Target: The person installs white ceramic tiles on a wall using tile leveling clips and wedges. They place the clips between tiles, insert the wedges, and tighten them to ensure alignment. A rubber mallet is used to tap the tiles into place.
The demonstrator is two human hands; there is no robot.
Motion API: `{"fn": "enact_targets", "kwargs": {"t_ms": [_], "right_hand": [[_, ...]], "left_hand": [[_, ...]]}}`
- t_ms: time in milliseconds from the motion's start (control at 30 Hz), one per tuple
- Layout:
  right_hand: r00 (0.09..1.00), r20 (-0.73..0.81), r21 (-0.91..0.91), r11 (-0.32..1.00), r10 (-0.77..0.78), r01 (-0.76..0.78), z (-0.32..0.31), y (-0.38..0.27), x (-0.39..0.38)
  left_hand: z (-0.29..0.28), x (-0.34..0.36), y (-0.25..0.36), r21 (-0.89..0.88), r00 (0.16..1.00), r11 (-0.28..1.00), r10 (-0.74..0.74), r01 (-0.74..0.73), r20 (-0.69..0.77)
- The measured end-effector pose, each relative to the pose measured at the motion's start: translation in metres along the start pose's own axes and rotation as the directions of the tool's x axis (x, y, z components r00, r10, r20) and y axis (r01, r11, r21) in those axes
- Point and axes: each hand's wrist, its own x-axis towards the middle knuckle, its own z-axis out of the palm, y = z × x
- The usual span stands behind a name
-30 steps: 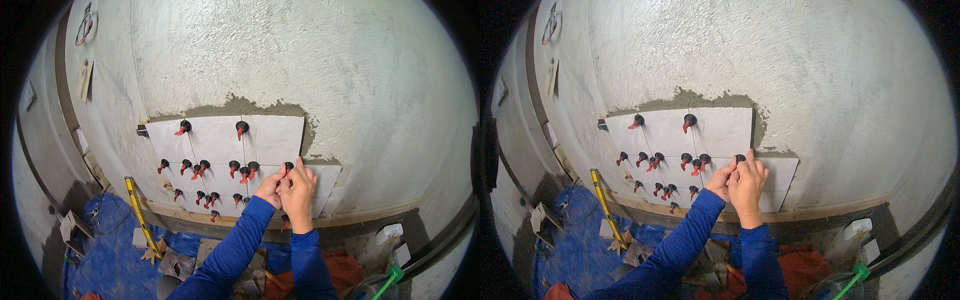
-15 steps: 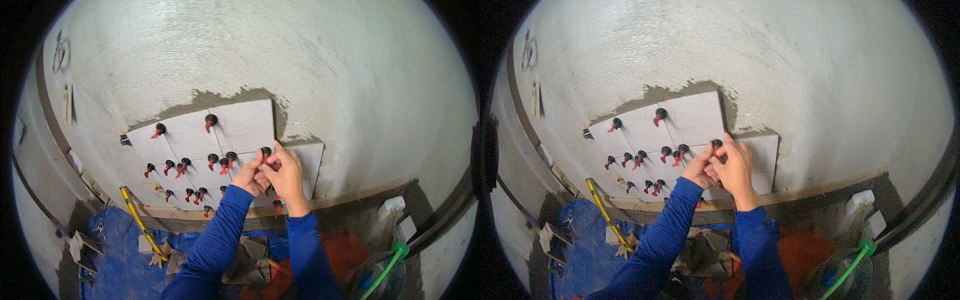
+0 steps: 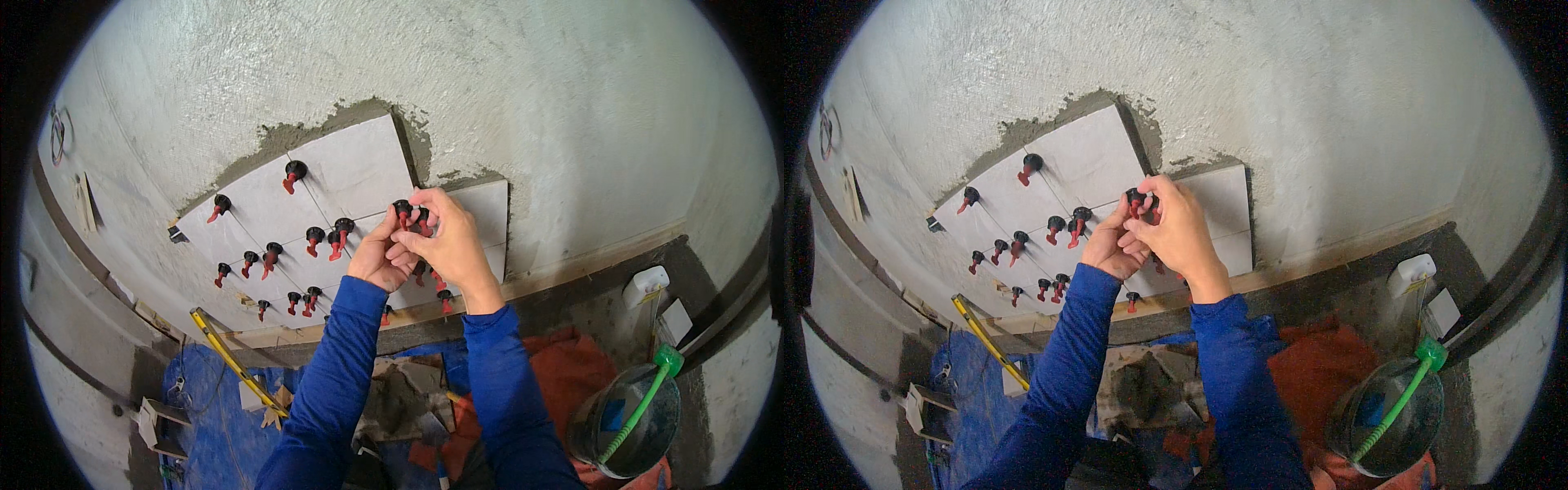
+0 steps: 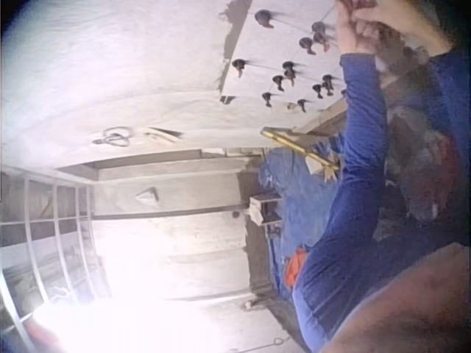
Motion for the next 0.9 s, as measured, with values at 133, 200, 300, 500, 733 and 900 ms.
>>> {"fn": "enact_targets", "kwargs": {"t_ms": [133,200,300,500,733,900], "right_hand": [[0.995,-0.023,-0.209,0.974,-0.093,0.086,0.006,-0.001,-0.002],[0.991,-0.042,-0.253,0.961,-0.124,0.110,0.008,-0.002,-0.003],[0.999,-0.035,-0.188,0.982,-0.017,0.010,0.008,-0.002,-0.003],[0.997,-0.027,-0.027,0.997,0.073,-0.074,0.005,0.000,-0.002],[0.997,0.069,-0.019,0.999,0.045,-0.044,-0.012,0.007,-0.001],[0.999,0.051,-0.019,1.000,0.009,-0.008,-0.006,0.012,-0.003]], "left_hand": [[-0.005,0.003,-0.002,-0.041,1.000,0.999,0.008,-0.007,0.018],[-0.004,0.004,-0.001,-0.035,1.000,0.999,0.009,-0.009,0.010],[0.001,0.001,0.000,-0.007,1.000,1.000,0.008,-0.008,-0.020],[0.018,-0.011,0.002,0.320,0.965,0.946,0.133,-0.056,-0.225],[0.042,-0.029,-0.019,0.968,0.670,-0.249,0.713,-0.036,0.208],[0.058,-0.027,-0.029,0.783,0.584,-0.576,0.728,0.237,0.358]]}}
